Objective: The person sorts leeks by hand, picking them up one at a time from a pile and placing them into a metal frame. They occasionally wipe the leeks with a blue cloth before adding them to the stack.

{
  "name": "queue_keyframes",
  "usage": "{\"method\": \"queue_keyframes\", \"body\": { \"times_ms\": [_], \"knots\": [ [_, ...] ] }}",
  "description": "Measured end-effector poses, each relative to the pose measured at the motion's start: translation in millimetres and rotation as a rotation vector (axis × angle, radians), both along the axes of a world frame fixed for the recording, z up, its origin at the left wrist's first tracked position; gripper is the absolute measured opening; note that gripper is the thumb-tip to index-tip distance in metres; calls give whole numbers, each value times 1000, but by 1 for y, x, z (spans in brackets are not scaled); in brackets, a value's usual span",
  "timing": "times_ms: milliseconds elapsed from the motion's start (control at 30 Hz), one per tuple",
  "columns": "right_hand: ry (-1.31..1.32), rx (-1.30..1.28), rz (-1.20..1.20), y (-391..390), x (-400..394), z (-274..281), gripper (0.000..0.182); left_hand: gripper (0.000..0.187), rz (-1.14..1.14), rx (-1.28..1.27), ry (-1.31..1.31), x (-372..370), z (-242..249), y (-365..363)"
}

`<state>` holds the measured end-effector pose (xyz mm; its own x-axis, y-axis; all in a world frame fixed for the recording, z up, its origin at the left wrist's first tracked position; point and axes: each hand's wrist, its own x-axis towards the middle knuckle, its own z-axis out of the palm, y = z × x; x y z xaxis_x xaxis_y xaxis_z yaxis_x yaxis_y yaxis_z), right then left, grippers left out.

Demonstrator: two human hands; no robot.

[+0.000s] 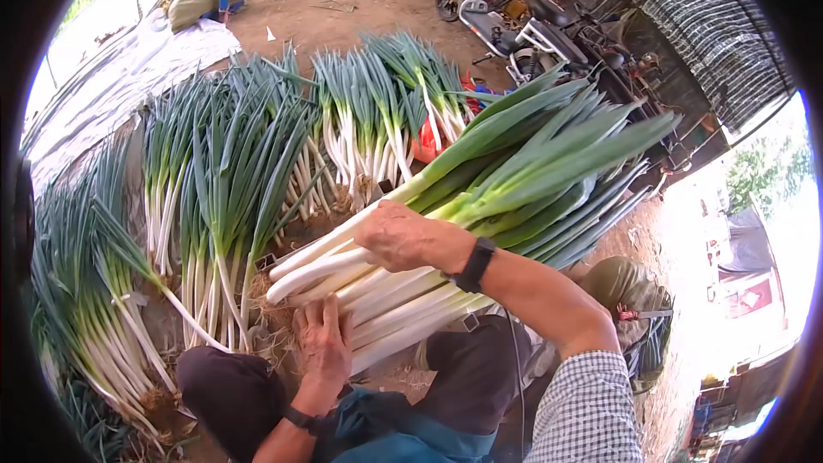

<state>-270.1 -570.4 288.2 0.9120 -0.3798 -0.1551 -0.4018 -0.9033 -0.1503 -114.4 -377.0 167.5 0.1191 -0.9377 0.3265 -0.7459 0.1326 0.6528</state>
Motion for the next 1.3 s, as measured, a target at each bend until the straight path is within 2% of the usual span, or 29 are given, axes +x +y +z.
{"method": "queue_keyframes", "body": {
  "times_ms": [100, 233, 333, 433, 467, 567, 667, 767, 900, 1033, 1233, 1300],
  "knots": [
    [143, 25, -74, -1, 5, -9, 18, 44, -21, -7, -6, 0, 2, 0],
    [152, 155, -192, -4, -8, -22, 16, 44, -6, -28, -11, 0, -3, 2],
    [268, 264, -295, -6, -5, -13, 23, 47, 12, -60, 28, -5, -4, 1],
    [237, 322, -173, -16, -9, -20, 24, 47, 26, -60, 21, -2, -7, 4],
    [204, 367, -218, -17, -12, -18, 19, 47, 22, -72, 23, -3, -7, 2],
    [91, 151, -181, -5, -10, -1, 18, 47, 24, -18, 53, -4, -8, 4],
    [194, -78, -198, -3, -20, -3, 16, 48, 20, -77, 19, -2, -10, 4],
    [196, -176, -147, -9, -26, 5, 17, 49, 14, -95, 4, -1, -13, 4],
    [262, 4, -108, -12, -4, 3, 19, 50, -4, -88, -25, -1, -14, 5],
    [236, -141, 69, 3, 39, -29, 15, 51, 1, -107, -12, -1, -12, 6],
    [281, -217, 74, 11, 48, -30, 11, 52, -6, -120, -25, -1, -13, 7],
    [207, -150, 39, 11, 46, -31, 10, 51, -9, -135, -20, -1, -14, 6]
  ]
}}
